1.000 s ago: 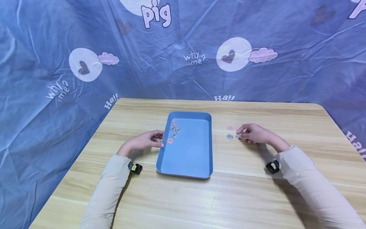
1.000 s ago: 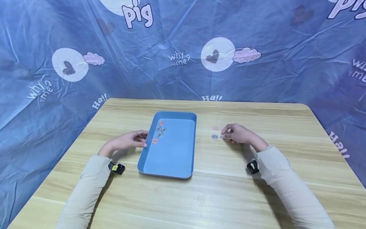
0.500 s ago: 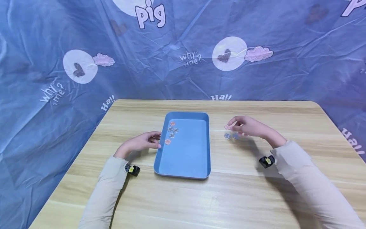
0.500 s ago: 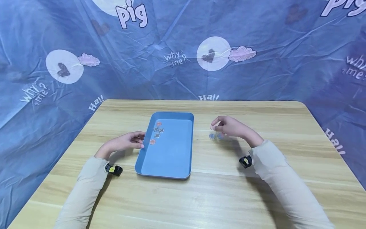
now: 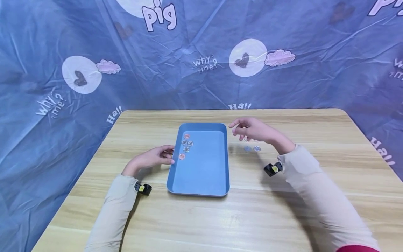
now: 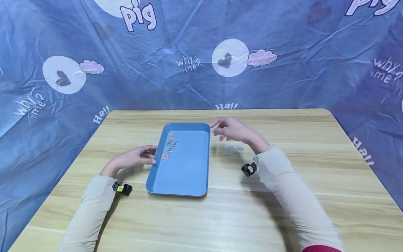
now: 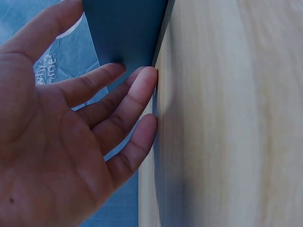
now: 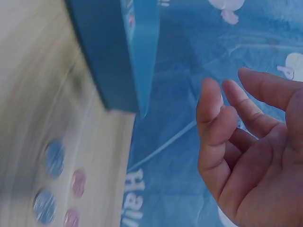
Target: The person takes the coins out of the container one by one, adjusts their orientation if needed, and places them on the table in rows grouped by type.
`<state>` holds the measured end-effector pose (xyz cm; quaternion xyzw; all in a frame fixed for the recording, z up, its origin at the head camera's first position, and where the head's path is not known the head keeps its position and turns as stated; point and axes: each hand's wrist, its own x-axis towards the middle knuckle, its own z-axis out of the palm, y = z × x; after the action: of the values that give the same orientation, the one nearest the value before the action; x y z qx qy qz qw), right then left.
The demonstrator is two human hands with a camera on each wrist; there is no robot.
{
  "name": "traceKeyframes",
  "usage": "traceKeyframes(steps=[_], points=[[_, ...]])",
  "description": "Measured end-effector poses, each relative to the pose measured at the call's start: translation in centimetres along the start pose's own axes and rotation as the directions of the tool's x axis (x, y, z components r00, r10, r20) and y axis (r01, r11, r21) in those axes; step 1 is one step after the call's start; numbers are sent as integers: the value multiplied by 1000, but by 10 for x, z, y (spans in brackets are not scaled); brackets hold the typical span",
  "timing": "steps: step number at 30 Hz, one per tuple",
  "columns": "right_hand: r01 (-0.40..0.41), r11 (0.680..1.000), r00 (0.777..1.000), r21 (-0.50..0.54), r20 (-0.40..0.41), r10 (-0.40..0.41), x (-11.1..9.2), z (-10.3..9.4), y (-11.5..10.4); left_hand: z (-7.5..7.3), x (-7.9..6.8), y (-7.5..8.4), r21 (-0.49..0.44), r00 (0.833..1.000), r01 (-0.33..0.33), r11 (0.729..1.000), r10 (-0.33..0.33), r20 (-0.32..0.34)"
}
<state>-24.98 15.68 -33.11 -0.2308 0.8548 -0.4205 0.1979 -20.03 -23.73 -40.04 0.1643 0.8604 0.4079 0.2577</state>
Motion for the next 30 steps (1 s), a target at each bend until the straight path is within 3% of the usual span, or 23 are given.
traceKeyframes(steps=[13,19,30], points=[[32,998,998,60,61,-36,35,34,-45,-1,-2,0,-17,1000,2,1000,-2,0],[36,999,992,40,121,-41,48,52,-54,0,-3,1,-6,1000,12,1000,-13,-15],[4,994,980,106,198,-25,68,83,-63,1,-3,4,-35,1000,-2,999,2,0]])
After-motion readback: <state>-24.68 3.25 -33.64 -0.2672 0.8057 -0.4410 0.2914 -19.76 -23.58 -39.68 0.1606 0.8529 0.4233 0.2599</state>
